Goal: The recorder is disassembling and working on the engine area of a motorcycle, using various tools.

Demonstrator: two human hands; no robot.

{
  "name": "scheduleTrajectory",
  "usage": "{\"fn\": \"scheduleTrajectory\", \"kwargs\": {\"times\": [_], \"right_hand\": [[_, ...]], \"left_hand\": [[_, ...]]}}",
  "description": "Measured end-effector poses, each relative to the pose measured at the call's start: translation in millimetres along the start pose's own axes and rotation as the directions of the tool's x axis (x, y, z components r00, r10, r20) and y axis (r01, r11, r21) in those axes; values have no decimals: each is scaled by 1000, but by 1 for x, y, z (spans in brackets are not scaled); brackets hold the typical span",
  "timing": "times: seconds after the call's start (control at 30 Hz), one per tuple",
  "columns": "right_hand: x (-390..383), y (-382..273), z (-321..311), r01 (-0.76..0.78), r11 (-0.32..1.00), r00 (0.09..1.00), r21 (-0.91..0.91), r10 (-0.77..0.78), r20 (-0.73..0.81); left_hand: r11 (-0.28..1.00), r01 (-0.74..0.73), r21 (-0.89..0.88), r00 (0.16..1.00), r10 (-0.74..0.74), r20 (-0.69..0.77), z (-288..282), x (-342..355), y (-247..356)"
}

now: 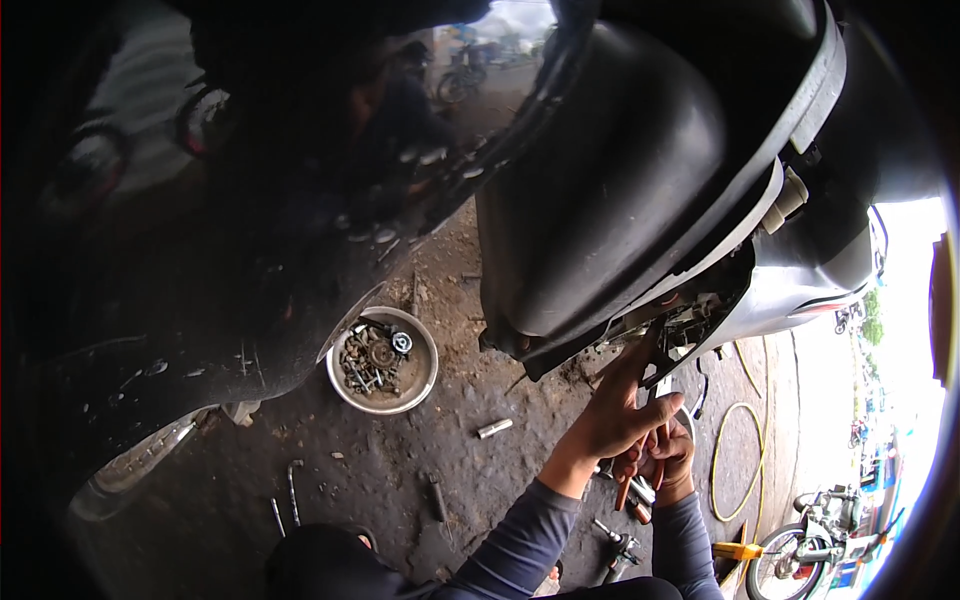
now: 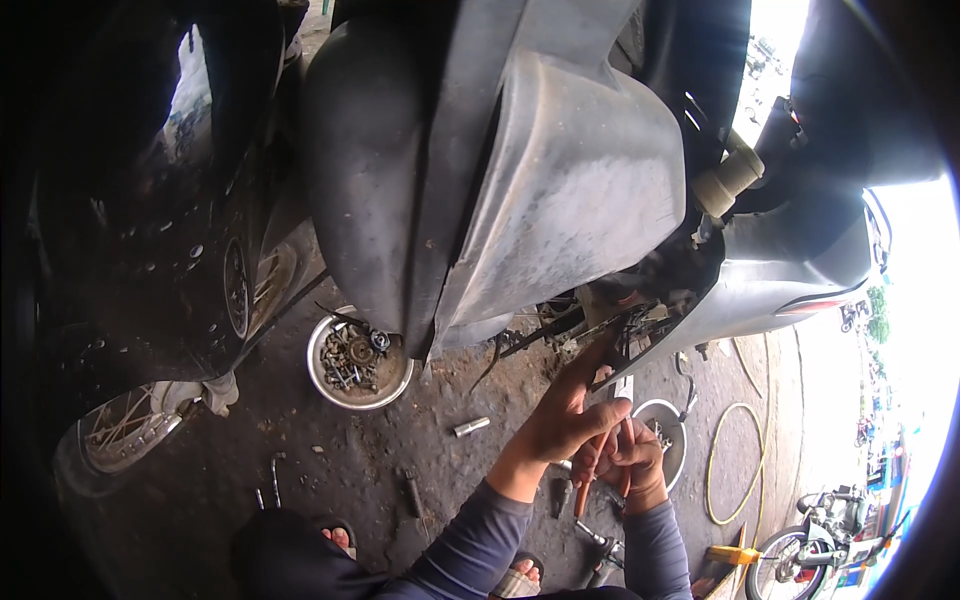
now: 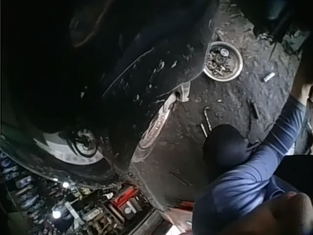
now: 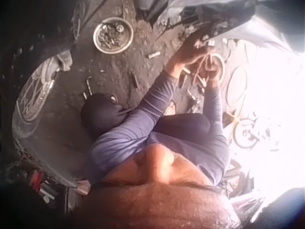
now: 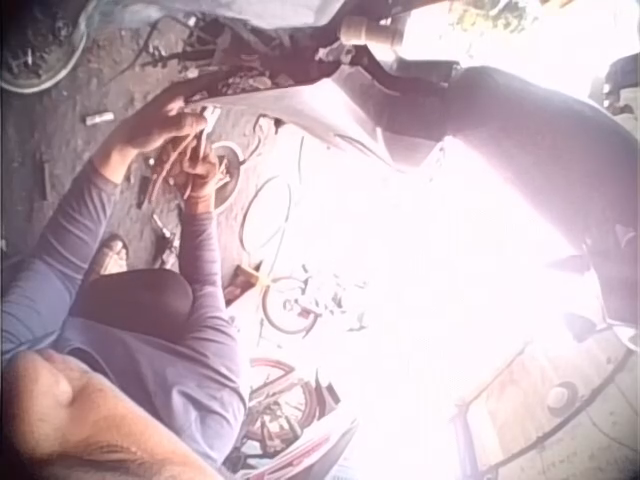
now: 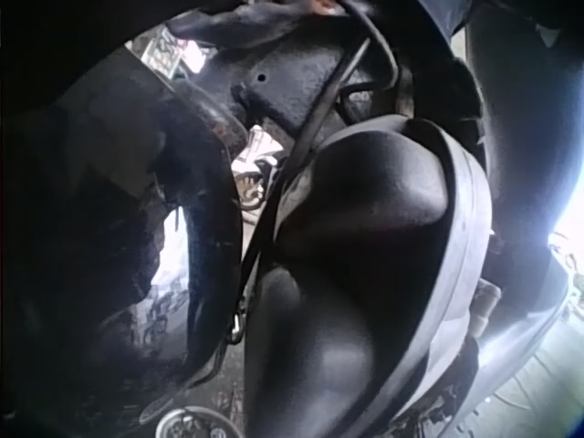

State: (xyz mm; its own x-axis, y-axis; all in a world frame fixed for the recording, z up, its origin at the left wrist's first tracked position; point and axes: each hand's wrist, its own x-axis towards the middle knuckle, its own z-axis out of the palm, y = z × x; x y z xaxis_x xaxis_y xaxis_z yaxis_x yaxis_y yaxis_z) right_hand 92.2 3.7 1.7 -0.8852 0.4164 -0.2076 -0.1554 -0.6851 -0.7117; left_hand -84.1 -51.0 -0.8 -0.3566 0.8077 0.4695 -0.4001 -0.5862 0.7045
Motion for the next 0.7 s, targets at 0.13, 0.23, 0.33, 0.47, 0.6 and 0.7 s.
{"fn": "scheduleTrajectory", "kwargs": {"times": [0.13, 0.23, 0.33, 0.47, 0.6, 0.7], "right_hand": [[-4, -8, -5, -23, 996, 999, -91, 19, -47], [-10, -4, -10, -68, 981, 995, -182, 54, -78], [-23, 2, -5, -77, 983, 996, -165, 66, -67], [-58, 13, -17, -111, 968, 979, -227, 67, -191], [-95, 38, -43, -176, 953, 957, -247, 108, -268], [-115, 69, -62, -132, 979, 971, -153, 96, -221]], "left_hand": [[1000, -8, 1, 999, 8, -31, 3, 3, 2], [996, 60, 72, 993, -52, -108, 1, 0, 8], [981, 51, -187, 988, -77, -135, 0, -6, -4], [959, 203, -197, 965, -230, -124, -8, -21, -21], [952, 298, 75, 937, -276, -213, -4, -49, -67], [869, 468, 163, 869, -418, -264, -16, -88, -120]]}}
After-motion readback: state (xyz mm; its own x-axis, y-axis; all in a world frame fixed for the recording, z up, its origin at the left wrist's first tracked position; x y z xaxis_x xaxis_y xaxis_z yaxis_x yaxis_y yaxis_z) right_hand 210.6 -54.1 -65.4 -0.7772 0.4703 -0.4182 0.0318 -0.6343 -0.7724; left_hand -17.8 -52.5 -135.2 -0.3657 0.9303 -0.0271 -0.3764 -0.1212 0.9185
